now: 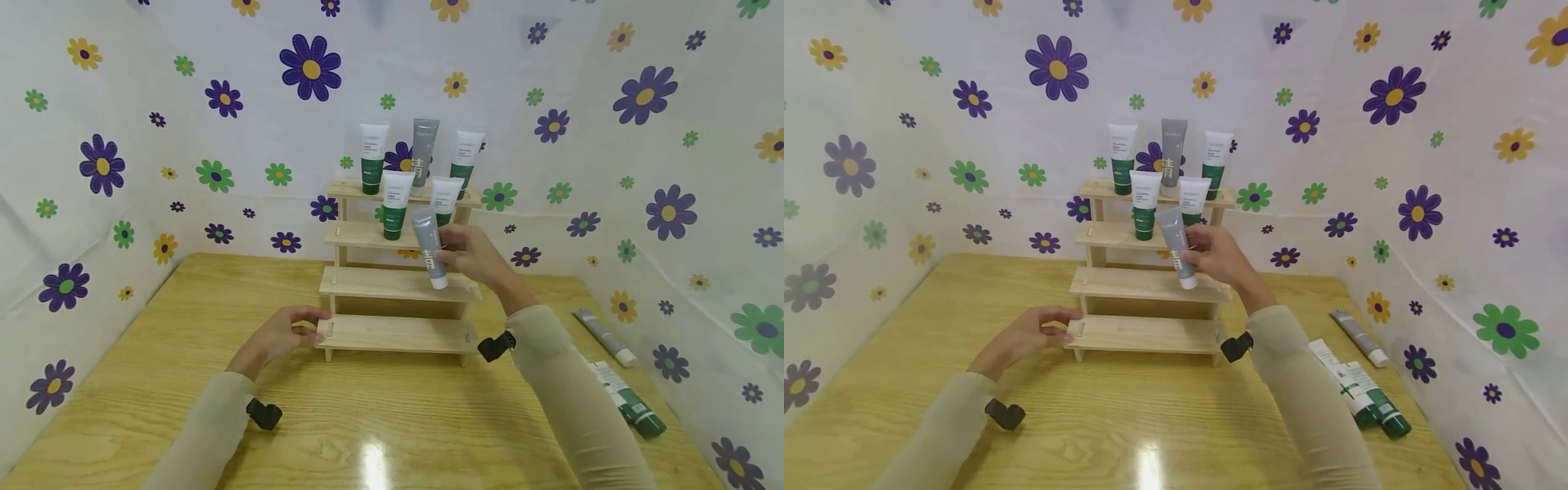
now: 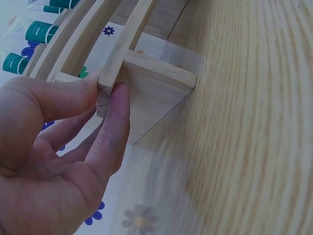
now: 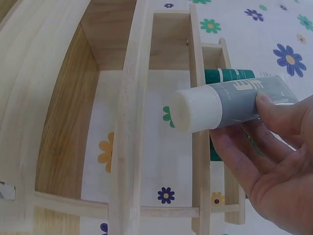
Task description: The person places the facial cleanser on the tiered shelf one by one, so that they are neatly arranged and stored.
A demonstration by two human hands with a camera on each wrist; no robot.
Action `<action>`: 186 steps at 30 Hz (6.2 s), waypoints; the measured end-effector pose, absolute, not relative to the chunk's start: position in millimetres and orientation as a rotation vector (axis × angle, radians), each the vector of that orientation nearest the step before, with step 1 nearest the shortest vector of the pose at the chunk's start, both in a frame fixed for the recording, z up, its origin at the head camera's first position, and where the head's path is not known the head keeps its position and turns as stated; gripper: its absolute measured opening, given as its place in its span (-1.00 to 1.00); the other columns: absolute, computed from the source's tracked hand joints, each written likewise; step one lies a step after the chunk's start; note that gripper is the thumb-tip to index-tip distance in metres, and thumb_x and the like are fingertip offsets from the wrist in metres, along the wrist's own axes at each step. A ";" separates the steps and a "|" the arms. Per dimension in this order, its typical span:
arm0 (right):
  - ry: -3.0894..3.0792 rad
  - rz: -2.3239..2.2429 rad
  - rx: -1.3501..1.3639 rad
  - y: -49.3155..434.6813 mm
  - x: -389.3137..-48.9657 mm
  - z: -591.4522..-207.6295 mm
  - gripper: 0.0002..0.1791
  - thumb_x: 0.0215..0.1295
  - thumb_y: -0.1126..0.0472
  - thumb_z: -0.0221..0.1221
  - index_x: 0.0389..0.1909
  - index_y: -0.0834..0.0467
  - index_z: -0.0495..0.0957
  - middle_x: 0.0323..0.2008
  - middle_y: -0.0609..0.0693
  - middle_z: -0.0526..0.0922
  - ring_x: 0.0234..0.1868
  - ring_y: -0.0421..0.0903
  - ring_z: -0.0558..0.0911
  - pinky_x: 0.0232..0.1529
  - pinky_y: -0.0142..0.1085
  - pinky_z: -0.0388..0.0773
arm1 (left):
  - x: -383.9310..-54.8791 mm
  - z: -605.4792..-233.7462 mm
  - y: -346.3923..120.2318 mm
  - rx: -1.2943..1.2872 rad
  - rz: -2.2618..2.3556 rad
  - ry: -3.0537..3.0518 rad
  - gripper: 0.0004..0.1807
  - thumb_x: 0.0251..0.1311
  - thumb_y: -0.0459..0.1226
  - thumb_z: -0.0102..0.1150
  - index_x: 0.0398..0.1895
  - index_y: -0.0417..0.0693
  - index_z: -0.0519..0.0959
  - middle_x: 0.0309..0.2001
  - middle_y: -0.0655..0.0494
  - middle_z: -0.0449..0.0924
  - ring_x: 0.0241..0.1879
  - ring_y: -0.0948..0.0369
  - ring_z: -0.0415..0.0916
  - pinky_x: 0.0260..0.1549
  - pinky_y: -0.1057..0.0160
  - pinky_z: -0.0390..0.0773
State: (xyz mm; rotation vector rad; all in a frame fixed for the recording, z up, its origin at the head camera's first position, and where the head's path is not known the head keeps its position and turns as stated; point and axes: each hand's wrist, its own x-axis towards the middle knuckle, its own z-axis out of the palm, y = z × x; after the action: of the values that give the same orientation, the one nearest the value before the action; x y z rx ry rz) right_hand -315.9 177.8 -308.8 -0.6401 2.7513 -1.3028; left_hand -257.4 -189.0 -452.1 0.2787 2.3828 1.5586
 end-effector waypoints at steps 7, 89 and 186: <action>2.719 -1.375 -0.639 169.5 -316.1 -311.2 -0.51 0.44 0.40 0.19 0.36 0.27 0.45 0.29 0.27 0.57 0.29 0.25 0.59 0.26 0.13 0.59 | -258.5 -455.6 -188.9 0.297 1.570 2.364 -0.51 0.34 -0.35 0.32 0.33 -0.07 0.55 0.22 -0.18 0.51 0.03 0.12 0.65 0.01 0.20 0.68; 2.642 -1.568 -0.808 78.3 -316.2 -344.1 -0.54 0.40 0.48 0.20 0.29 0.33 0.43 0.20 0.29 0.62 0.22 0.18 0.65 0.32 -0.03 0.56 | -259.0 -452.6 -189.4 0.253 1.528 2.394 -0.51 0.37 -0.31 0.30 0.35 0.01 0.54 0.27 -0.15 0.49 0.12 0.07 0.64 0.05 0.16 0.68; 2.504 -1.469 -0.939 86.5 -323.3 -345.9 -0.44 0.50 0.47 0.07 0.46 0.23 0.26 0.33 0.27 0.52 0.30 0.22 0.57 0.33 0.02 0.55 | -260.3 -450.7 -189.7 0.284 1.534 2.395 -0.51 0.35 -0.32 0.32 0.34 -0.07 0.54 0.25 -0.18 0.51 0.03 0.13 0.65 -0.01 0.21 0.68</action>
State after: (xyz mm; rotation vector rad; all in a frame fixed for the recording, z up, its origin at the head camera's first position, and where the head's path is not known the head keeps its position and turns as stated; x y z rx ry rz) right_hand -323.3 86.5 -345.9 -0.9391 2.5036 -1.4691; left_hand -260.3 -189.7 -450.7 0.2844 2.3951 1.5336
